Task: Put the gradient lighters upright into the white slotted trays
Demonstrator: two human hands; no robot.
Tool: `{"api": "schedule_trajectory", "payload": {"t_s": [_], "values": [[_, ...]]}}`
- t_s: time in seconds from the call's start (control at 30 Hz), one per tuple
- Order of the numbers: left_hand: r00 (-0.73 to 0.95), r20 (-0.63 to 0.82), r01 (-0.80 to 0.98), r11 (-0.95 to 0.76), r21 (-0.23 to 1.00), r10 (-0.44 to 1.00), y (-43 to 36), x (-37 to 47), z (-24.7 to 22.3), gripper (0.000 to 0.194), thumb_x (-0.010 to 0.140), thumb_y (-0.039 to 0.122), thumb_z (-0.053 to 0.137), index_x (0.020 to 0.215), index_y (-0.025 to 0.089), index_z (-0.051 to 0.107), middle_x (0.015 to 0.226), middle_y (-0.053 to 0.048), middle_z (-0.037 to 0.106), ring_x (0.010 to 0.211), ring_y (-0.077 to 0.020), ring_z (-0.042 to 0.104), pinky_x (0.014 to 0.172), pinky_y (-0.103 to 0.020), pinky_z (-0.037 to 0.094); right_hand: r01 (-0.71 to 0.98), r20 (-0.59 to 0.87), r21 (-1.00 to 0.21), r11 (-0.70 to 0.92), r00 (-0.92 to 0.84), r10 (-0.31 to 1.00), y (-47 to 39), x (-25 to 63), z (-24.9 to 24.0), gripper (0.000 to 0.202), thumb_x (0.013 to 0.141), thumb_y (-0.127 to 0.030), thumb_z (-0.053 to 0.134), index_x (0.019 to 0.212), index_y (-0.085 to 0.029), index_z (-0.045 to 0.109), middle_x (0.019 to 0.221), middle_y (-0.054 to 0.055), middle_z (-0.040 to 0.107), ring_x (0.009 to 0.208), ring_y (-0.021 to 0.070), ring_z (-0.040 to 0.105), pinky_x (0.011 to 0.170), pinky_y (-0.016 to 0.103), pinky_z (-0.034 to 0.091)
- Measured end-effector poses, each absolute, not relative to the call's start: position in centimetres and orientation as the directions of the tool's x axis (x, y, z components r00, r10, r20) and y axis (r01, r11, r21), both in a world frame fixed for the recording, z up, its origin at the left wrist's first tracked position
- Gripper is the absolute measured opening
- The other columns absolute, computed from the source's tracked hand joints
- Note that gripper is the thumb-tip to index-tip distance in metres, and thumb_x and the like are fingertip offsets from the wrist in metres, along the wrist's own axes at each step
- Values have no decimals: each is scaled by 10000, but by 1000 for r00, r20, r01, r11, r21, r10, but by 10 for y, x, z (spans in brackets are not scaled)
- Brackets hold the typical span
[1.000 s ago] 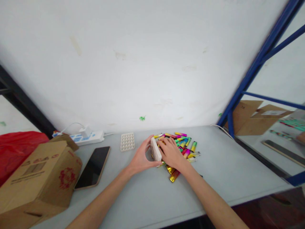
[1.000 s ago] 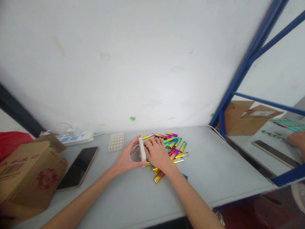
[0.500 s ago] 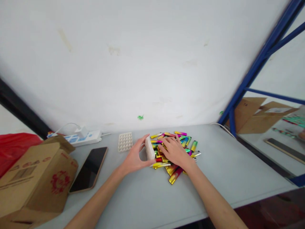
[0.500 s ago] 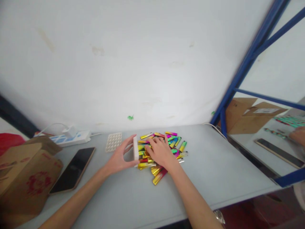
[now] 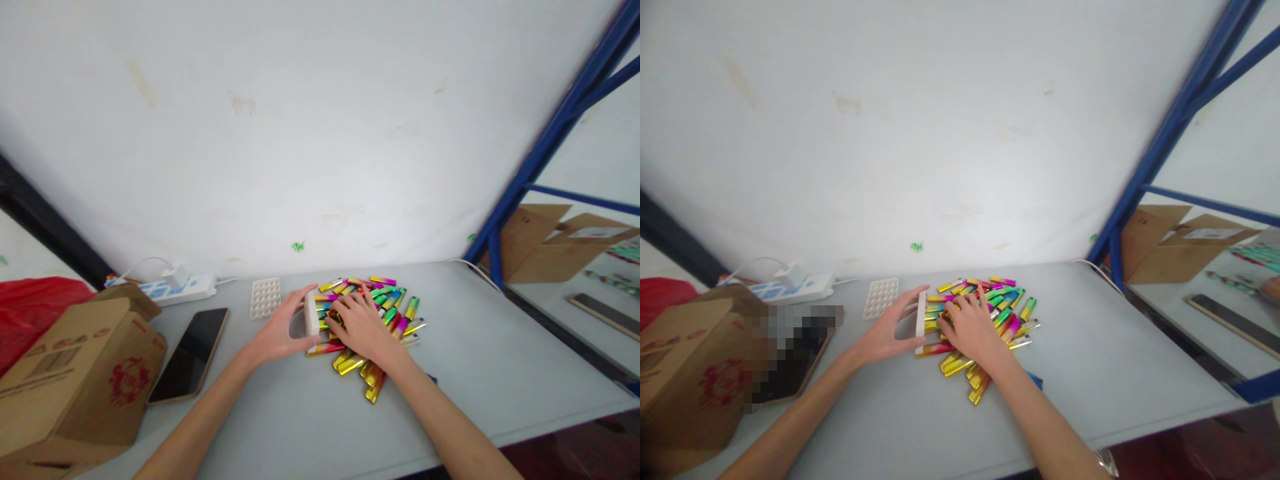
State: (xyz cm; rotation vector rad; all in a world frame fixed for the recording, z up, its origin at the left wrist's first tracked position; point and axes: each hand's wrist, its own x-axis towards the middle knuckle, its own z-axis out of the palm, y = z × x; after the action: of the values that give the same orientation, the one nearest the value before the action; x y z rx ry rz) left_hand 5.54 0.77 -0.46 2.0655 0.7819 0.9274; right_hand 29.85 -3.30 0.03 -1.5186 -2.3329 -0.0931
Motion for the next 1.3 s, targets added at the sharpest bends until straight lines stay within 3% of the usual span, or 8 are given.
{"api": "schedule_trajectory", "payload": {"t_s": [0.33, 0.5, 0.7, 0.87, 1.0, 1.07, 1.2, 1.3], "values": [[482, 350, 148, -469, 871, 803, -3, 79, -19, 1013, 748, 458, 998, 1624, 321, 510, 1668, -146, 505, 1578, -398, 487, 1302, -593, 456, 841, 283, -122, 527, -480, 831, -44, 287, 0, 539, 1076, -286, 581, 1609, -207, 546, 1586, 167, 620, 1540, 379, 452, 1349, 727, 153], [530, 286, 122, -406, 906, 798, 2, 68, -13, 1018, 774, 424, 977, 1654, 326, 474, 1675, -149, 513, 1547, -381, 530, 1295, -605, 459, 871, 274, -92, 483, -445, 853, -45, 286, -3, 421, 1147, -337, 460, 1525, -266, 632, 1587, 136, 635, 1520, 412, 463, 1292, 763, 246], [502, 229, 187, -364, 913, 834, 25, 29, 0, 862, 782, 499, 962, 1554, 362, 606, 1640, -108, 568, 1511, -372, 576, 1256, -573, 507, 896, 273, -100, 433, -394, 878, -43, 288, -5, 394, 1167, -438, 461, 1473, -313, 674, 1530, 94, 686, 1465, 394, 529, 1284, 745, 266], [380, 294, 149, -372, 916, 877, 31, 32, -5, 829, 821, 580, 905, 1543, 312, 599, 1634, -125, 581, 1473, -356, 612, 1264, -573, 487, 874, 323, -201, 442, -367, 873, -39, 292, -1, 421, 1173, -435, 466, 1547, -305, 610, 1541, 94, 683, 1452, 318, 566, 1317, 681, 254], [282, 377, 195, -437, 878, 882, 30, 47, -13, 778, 826, 594, 889, 1494, 306, 611, 1588, -116, 600, 1448, -348, 614, 1224, -553, 527, 869, 369, -217, 444, -348, 862, -13, 300, 10, 393, 1183, -394, 432, 1409, -231, 708, 1471, 132, 713, 1391, 287, 609, 1304, 566, 314], [253, 403, 240, -461, 854, 879, 30, 51, -17, 760, 791, 601, 909, 1434, 301, 635, 1539, -114, 618, 1384, -344, 643, 1167, -544, 569, 882, 307, -201, 427, -357, 882, 9, 303, 16, 387, 1178, -386, 449, 1392, -215, 722, 1465, 143, 709, 1369, 290, 617, 1244, 528, 395], [163, 399, 267, -429, 863, 903, 39, 51, -27, 752, 711, 631, 945, 1286, 271, 621, 1355, -91, 654, 1173, -289, 724, 1028, -495, 647, 916, 123, -170, 362, -345, 930, 48, 309, 20, 459, 1152, -487, 518, 1547, -281, 629, 1661, 131, 558, 1497, 351, 516, 1216, 599, 421], [74, 365, 264, -371, 890, 928, 50, 52, -31, 752, 678, 650, 952, 1196, 248, 582, 1222, -56, 636, 1042, -242, 747, 958, -468, 680, 920, 54, -171, 354, -350, 935, 57, 314, 15, 433, 1158, -497, 493, 1499, -299, 671, 1556, 120, 648, 1404, 347, 600, 1154, 588, 485]]}}
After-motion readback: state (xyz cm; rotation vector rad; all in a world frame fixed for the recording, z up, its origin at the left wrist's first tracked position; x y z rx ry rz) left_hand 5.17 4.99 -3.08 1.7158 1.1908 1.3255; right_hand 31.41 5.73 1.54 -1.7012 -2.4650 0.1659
